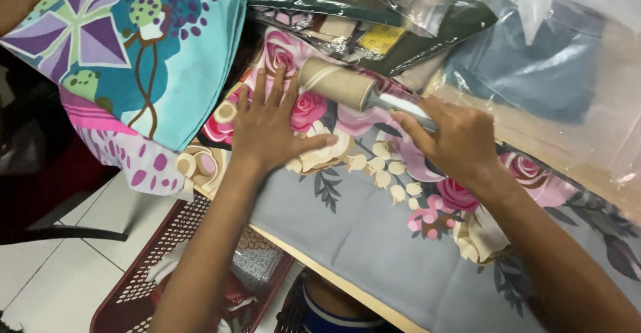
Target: A person uses a lint roller to clean a piece of floral patterned fabric on a work surface.
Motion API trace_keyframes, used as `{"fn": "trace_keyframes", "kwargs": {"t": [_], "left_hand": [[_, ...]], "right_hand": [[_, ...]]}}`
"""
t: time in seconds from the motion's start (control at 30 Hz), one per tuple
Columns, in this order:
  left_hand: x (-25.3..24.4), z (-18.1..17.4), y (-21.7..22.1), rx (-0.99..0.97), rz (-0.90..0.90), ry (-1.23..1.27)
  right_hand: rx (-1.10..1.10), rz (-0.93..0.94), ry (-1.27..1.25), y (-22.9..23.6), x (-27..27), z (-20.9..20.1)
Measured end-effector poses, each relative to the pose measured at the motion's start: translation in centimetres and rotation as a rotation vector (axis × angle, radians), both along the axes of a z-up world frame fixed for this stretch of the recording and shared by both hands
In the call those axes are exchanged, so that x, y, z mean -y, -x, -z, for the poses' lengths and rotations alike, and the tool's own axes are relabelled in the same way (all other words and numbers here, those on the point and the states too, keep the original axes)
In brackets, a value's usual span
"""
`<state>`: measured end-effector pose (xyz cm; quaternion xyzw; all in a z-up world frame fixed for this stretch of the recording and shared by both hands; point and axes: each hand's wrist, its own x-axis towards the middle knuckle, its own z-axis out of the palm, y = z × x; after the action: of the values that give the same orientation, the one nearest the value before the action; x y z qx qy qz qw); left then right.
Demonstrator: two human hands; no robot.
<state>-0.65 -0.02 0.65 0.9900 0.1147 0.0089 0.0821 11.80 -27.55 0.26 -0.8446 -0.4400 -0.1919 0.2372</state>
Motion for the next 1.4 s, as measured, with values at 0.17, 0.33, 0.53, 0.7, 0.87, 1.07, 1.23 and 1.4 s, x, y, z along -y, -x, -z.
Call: {"fn": "trace_keyframes", "kwargs": {"t": [0.17, 0.33, 0.53, 0.7, 0.87, 1.07, 1.23, 1.4], "left_hand": [[-0.1, -0.1, 0.2, 0.02, -0.01, 0.015], [-0.5, 1.1, 0.0, 0.024, -0.046, 0.057], [-0.5, 1.3, 0.3, 0.141, -0.01, 0.069], [-0.5, 1.1, 0.0, 0.098, -0.03, 0.058], [-0.3, 1.3, 0.1, 0.118, -0.014, 0.026], [0.0, 0.5, 0.2, 0.092, -0.013, 0.035], [0.1, 0.0, -0.2, 0.012, -0.037, 0.059], [0.3, -0.4, -0.2, -0.044, -0.036, 0.048]], "right_hand": [[0.158, 0.028, 0.025, 1.9, -1.0, -0.5], [0.127, 0.02, 0.082, 3.4, -2.3, -1.1], [0.291, 0.12, 0.091, 2.7, -0.9, 0.7], [0.079, 0.042, 0.113, 2.7, 1.9, 2.1], [0.302, 0.134, 0.25, -1.1, 3.2, 4.9], [0.276, 0.127, 0.164, -1.8, 4.6, 6.8], [0.184, 0.028, 0.18, -0.8, 5.8, 7.1], [0.119, 0.224, 0.278, -1.8, 5.0, 6.3]]}}
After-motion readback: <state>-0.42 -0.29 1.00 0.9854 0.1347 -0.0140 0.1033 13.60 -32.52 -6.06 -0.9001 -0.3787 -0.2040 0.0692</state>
